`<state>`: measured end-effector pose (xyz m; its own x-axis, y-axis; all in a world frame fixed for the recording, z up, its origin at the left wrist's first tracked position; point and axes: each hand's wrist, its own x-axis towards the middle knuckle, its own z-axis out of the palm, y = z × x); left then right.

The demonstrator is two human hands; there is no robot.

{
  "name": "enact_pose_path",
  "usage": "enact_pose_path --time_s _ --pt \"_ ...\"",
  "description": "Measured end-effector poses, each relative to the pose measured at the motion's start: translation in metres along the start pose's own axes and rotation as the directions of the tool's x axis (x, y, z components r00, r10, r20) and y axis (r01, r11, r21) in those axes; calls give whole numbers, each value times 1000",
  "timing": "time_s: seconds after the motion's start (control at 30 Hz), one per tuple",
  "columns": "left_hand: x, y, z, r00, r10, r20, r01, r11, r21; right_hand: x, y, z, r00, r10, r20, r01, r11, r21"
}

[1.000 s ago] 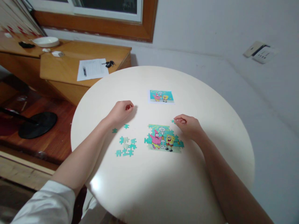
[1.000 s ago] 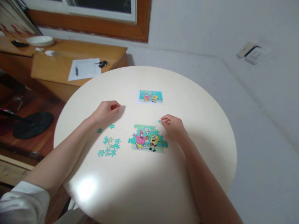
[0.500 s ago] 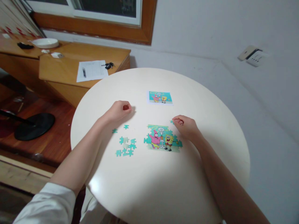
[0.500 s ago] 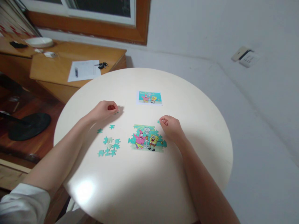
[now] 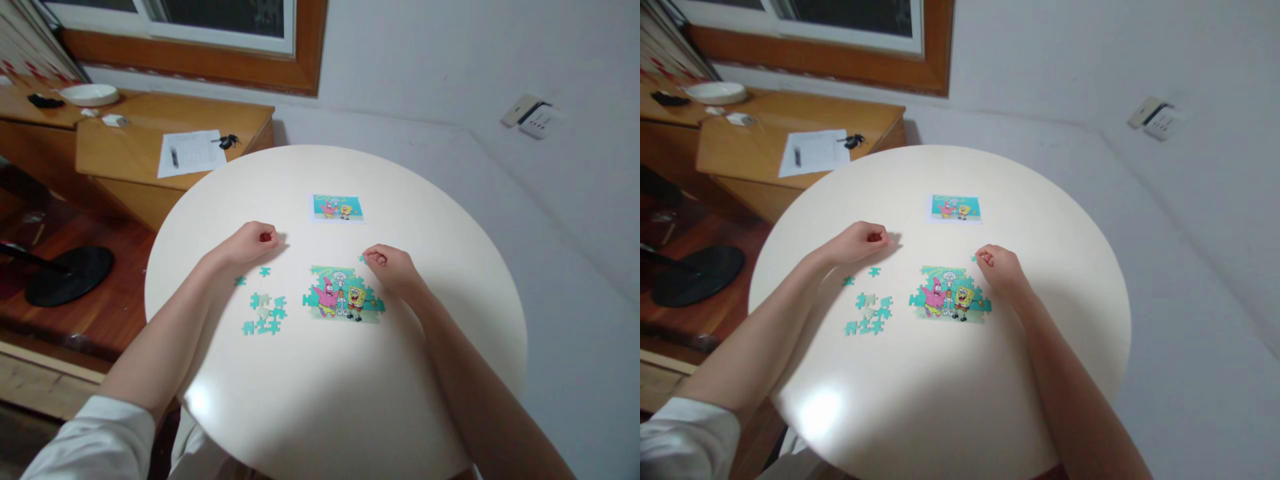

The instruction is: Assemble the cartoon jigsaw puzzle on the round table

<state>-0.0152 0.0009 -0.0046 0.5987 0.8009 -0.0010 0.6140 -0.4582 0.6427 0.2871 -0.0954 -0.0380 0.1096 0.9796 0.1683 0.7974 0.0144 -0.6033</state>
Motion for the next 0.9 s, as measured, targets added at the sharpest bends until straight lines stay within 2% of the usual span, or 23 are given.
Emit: enact_pose_path --time_s 0.33,0.43,0.5,0.6,0.63,0.67,0.73,0.8,0.9 --pt "3 -6 3 997 -5 -75 4 1000 -23 1 -1 1 1000 -3 -1 3 1000 14" --pt "4 -8 5 994 -30 -108 24 998 -58 0 -5 0 999 -17 -52 17 1000 6" --pt "5 -9 6 990 -53 -133 43 996 -79 -3 -15 0 991 -65 -116 66 998 2" --pt "6 -11 6 987 -62 -149 50 995 -83 -14 -43 5 958 -216 -191 220 975 3" --pt "7 -11 6 987 -58 -148 46 996 -80 -21 -56 9 942 -287 -175 293 956 7" --pt "7 -11 6 988 -52 -147 41 996 -77 -29 -70 14 923 -370 -109 374 927 21" --pt "8 -12 6 988 -42 -146 32 997 -70 -46 -96 26 849 -529 -2 528 847 55" --pt "8 -13 5 989 -36 -141 28 998 -62 -63 -118 39 754 -642 140 640 766 65" --pt "8 -13 5 992 -31 -125 25 999 -49 -80 -136 51 569 -740 359 767 635 91"
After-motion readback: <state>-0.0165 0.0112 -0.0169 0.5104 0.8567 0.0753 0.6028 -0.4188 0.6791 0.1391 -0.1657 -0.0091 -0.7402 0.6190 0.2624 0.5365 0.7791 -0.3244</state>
